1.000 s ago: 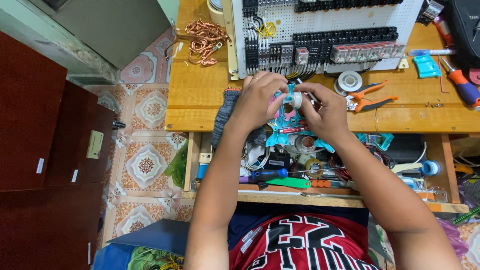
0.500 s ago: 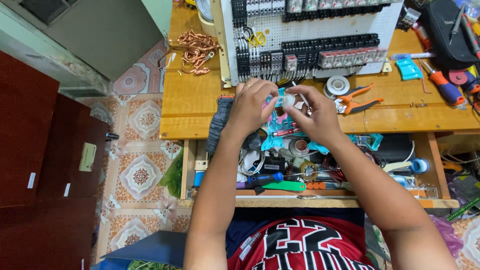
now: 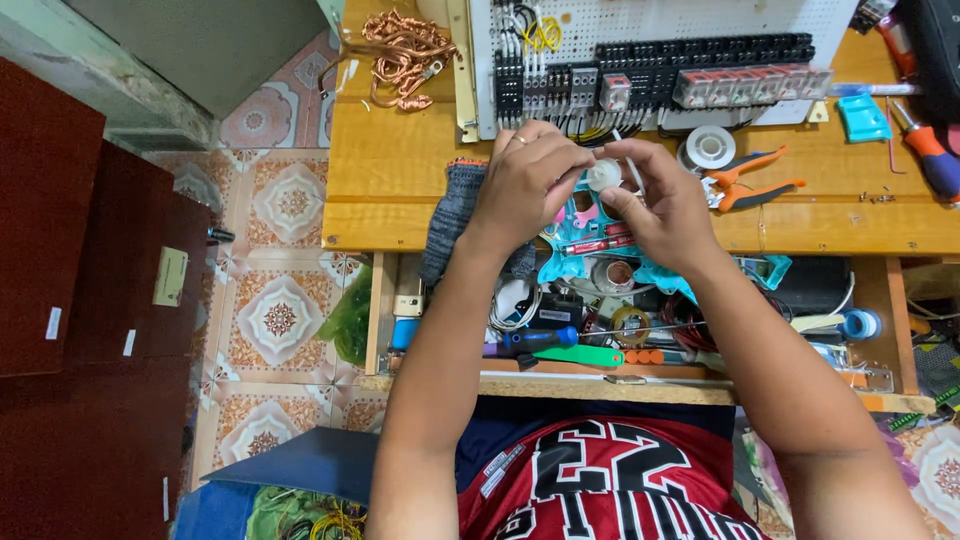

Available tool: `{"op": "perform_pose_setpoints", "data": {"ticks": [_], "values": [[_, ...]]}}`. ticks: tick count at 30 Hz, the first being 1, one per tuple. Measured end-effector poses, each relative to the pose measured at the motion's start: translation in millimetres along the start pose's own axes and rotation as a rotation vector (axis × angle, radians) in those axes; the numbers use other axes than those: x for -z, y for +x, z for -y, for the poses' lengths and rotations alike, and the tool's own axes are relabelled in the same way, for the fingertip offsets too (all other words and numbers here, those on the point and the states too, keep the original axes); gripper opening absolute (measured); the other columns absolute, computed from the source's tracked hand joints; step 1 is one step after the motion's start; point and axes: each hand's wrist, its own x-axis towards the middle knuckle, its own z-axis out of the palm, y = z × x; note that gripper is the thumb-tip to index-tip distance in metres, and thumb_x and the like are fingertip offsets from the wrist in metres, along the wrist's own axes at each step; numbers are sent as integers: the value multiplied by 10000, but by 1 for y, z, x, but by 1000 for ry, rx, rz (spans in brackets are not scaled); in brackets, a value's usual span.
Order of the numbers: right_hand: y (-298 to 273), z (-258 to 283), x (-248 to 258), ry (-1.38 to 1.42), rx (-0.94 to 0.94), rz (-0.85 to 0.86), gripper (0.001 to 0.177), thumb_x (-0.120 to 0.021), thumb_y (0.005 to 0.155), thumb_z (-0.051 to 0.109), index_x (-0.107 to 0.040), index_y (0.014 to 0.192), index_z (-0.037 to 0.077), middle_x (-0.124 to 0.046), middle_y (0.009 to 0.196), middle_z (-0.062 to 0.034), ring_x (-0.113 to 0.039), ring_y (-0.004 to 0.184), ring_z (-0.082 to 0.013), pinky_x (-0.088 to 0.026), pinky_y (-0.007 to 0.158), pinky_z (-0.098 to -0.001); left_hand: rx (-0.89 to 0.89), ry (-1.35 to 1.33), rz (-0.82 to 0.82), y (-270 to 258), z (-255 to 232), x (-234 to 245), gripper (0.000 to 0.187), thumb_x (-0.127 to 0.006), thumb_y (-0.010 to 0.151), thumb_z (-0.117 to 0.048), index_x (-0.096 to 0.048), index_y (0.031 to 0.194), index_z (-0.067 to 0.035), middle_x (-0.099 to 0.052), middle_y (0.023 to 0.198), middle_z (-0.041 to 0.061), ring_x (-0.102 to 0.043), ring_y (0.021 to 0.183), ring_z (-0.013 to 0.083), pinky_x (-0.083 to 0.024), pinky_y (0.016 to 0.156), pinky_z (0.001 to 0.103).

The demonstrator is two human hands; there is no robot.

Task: Stripping wires and searching for components in a cluttered workshop drawer

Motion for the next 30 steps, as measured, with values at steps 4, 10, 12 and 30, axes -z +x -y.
{"op": "perform_pose_setpoints", "data": {"ticks": [4, 10, 12, 30], "values": [[0, 0, 0, -12, 12, 11, 447, -670, 982, -89, -516, 1402, -80, -636, 1323, -228, -681, 1114, -259, -547, 868, -334, -3, -14, -8, 0, -1, 1, 101, -641, 953, -166, -710, 1016, -204, -693, 902, -33, -631, 1027, 204, -427, 852, 364], [-1, -8, 1, 4, 27, 4, 454, -680, 978, -96, -516, 1402, -93, -628, 1319, -236, -675, 1105, -258, -549, 851, -321, -19, -18, -24, -1, 5, -3, 91, -663, 898, -142, -712, 957, -190, -648, 858, -27, -621, 996, 216, -440, 827, 363], [-1, -9, 1, 7, 31, 4, 458, -690, 978, -80, -515, 1402, -87, -629, 1311, -233, -674, 1117, -266, -544, 833, -304, -13, -36, -3, -1, 5, -1, 120, -648, 920, -131, -733, 988, -182, -671, 881, -15, -620, 1005, 213, -444, 830, 369], [0, 5, -1, -52, 41, -19, 431, -696, 981, -82, -530, 1379, -95, -650, 1275, -245, -690, 957, -244, -572, 775, -352, 48, -92, 38, 2, -5, 10, 118, -662, 924, -116, -748, 975, -178, -712, 895, 7, -615, 1014, 224, -447, 872, 387]]}}
